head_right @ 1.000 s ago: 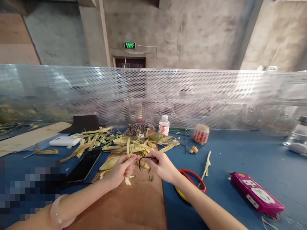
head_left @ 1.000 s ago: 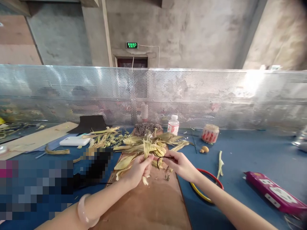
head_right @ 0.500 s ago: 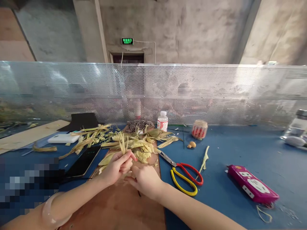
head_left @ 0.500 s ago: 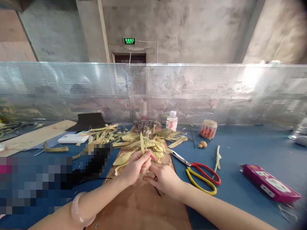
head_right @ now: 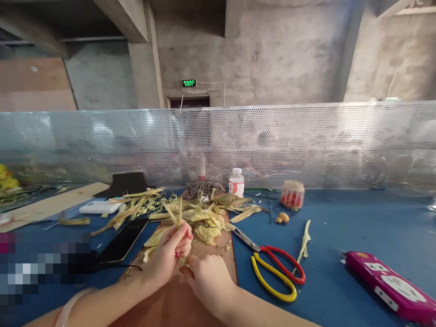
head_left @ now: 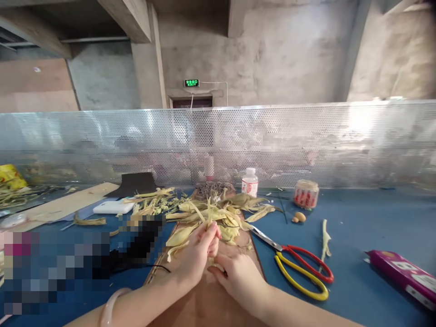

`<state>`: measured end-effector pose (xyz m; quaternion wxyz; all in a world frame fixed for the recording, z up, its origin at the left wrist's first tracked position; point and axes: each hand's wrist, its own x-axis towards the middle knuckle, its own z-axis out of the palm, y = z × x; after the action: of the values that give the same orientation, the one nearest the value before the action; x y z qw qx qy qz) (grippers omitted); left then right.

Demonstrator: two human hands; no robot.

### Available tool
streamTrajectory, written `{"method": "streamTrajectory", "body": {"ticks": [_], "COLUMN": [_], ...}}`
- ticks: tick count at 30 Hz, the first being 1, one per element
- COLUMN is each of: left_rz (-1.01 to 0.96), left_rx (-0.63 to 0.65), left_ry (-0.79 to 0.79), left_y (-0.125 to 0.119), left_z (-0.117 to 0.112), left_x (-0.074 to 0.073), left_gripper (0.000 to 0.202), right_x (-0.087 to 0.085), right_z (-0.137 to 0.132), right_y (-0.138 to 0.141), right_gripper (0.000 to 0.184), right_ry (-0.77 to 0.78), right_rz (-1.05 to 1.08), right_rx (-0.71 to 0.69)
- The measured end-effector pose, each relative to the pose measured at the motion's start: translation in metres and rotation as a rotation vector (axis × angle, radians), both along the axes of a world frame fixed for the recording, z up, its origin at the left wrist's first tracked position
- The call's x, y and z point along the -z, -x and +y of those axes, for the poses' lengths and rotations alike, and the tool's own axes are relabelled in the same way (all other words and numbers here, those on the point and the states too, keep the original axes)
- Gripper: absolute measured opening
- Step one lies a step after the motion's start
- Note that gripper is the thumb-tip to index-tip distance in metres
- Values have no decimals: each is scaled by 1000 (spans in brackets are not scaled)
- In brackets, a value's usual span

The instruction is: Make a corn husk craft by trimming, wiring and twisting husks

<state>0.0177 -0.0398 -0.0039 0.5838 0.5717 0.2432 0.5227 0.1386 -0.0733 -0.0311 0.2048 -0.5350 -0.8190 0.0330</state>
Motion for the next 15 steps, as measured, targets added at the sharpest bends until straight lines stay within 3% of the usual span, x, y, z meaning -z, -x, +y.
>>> {"method": "streamTrajectory", "body": {"ticks": [7, 15], "left_rz": [-46, 85], "left_rx": [-12, -58], "left_ry": [-79, -111], "left_y": [-2, -1], "left_z": [-4, -12], "left_x": [0, -5], "left_gripper": [26, 22], "right_x": [5, -4], "right_z": [3, 0], "right_y": [-2, -2], "right_gripper": [25, 32], "right_ry": [50, 442], "right_rz": [285, 687], "right_rx": [-26, -165]}}
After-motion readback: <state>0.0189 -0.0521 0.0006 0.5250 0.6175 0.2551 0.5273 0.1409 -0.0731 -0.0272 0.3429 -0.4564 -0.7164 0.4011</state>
